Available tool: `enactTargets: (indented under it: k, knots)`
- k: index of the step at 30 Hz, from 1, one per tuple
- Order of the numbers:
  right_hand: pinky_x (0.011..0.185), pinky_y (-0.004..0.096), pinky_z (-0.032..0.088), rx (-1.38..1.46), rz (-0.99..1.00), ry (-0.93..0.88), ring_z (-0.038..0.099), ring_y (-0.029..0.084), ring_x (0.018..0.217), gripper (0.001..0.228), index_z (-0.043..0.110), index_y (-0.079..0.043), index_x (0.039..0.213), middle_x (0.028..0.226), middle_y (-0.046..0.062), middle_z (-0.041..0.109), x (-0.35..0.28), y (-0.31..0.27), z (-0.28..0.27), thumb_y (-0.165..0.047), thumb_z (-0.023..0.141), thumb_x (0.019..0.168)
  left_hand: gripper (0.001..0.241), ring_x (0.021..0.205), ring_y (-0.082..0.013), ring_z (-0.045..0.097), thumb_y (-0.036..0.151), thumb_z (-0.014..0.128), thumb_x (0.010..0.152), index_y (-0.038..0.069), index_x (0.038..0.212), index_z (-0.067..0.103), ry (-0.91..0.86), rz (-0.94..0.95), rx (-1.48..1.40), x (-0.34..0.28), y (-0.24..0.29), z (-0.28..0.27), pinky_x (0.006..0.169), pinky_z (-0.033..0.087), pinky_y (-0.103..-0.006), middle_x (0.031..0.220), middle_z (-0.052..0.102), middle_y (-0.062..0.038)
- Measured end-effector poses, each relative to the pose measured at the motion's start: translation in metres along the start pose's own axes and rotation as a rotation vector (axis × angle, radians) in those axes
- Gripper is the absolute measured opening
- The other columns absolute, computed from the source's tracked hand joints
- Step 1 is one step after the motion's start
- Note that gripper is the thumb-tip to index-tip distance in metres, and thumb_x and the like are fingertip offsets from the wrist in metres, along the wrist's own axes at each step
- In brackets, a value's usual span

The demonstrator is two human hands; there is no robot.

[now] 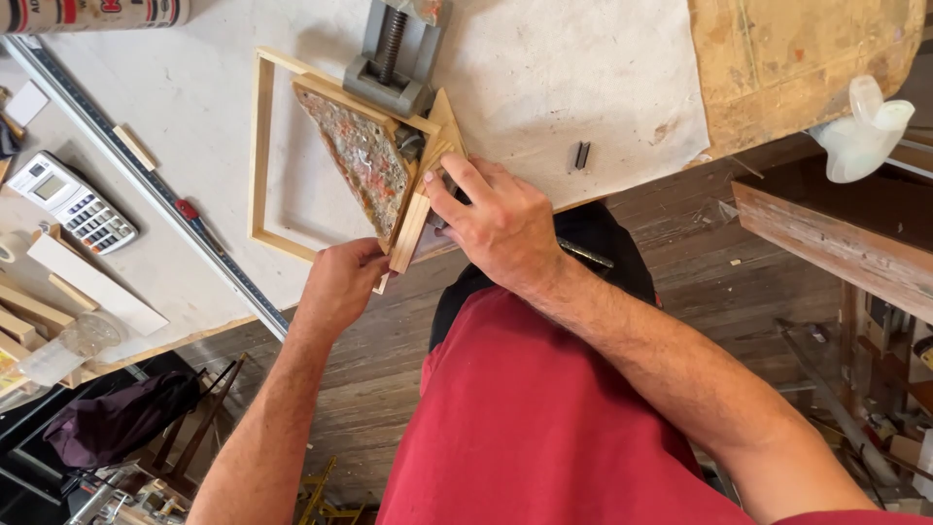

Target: Assembling a wooden frame by gluing and nailing the corners while held in a corner clamp.

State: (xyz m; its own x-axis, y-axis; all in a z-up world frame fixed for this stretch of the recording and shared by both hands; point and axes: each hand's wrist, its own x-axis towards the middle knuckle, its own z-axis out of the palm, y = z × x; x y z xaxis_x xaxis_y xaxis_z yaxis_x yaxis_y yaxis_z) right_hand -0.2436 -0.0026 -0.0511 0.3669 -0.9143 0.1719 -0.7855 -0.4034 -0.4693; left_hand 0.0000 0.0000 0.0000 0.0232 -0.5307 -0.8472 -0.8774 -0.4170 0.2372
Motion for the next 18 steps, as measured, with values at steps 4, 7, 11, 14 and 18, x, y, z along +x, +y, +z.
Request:
enactTargets:
  k: [4, 7, 11, 14, 18]
  knots:
    - [0.088, 0.042, 0.063, -0.007, -0.024, -0.009, 0.07, 0.029, 0.109, 0.063, 0.064, -0.018, 0.13, 0.123, 0.009, 0.059, 0.0, 0.001, -0.001, -0.041, 0.088, 0.076, 0.028, 0.088, -0.0332, 0.075, 0.038, 0.072, 0.093, 0.017, 0.109, 0.079, 0.001, 0.045, -0.007, 0.002, -0.006, 0.0, 0.085, 0.055, -0.0493, 0.084, 0.08, -0.005]
    - [0.087, 0.042, 0.063, 0.013, -0.012, 0.003, 0.07, 0.029, 0.107, 0.063, 0.065, -0.018, 0.129, 0.122, 0.009, 0.06, 0.0, 0.0, -0.002, -0.039, 0.09, 0.075, 0.028, 0.092, -0.036, 0.075, 0.035, 0.071, 0.094, 0.015, 0.113, 0.079, -0.027, 0.044, -0.019, 0.008, -0.01, 0.0, 0.088, 0.054, -0.0514, 0.091, 0.081, -0.006]
    - [0.086, 0.045, 0.063, 0.119, 0.007, 0.028, 0.07, 0.034, 0.107, 0.068, 0.065, -0.018, 0.133, 0.123, 0.011, 0.059, -0.004, 0.002, -0.02, -0.036, 0.091, 0.073, 0.028, 0.089, -0.0348, 0.076, 0.033, 0.072, 0.093, 0.013, 0.111, 0.078, -0.093, 0.046, -0.022, 0.007, -0.007, -0.005, 0.085, 0.055, -0.0495, 0.093, 0.081, -0.008]
    - [0.097, 0.045, 0.055, 0.177, 0.131, 0.128, 0.066, 0.036, 0.118, 0.054, 0.062, -0.013, 0.139, 0.129, 0.015, 0.061, -0.031, 0.009, -0.053, -0.048, 0.068, 0.099, 0.028, 0.089, -0.0309, 0.077, 0.034, 0.071, 0.092, 0.012, 0.109, 0.077, -0.08, 0.096, -0.021, 0.003, -0.005, -0.011, 0.081, 0.056, -0.0486, 0.093, 0.081, -0.008]
    - [0.082, 0.043, 0.057, 0.472, 0.677, -0.375, 0.072, 0.031, 0.084, 0.038, 0.068, -0.014, 0.119, 0.08, 0.007, 0.071, -0.066, 0.038, -0.083, -0.046, 0.054, 0.104, 0.03, 0.086, -0.0298, 0.077, 0.03, 0.071, 0.093, 0.01, 0.114, 0.076, -0.127, 0.048, -0.1, 0.008, -0.008, -0.012, 0.085, 0.056, -0.0464, 0.097, 0.081, -0.009]
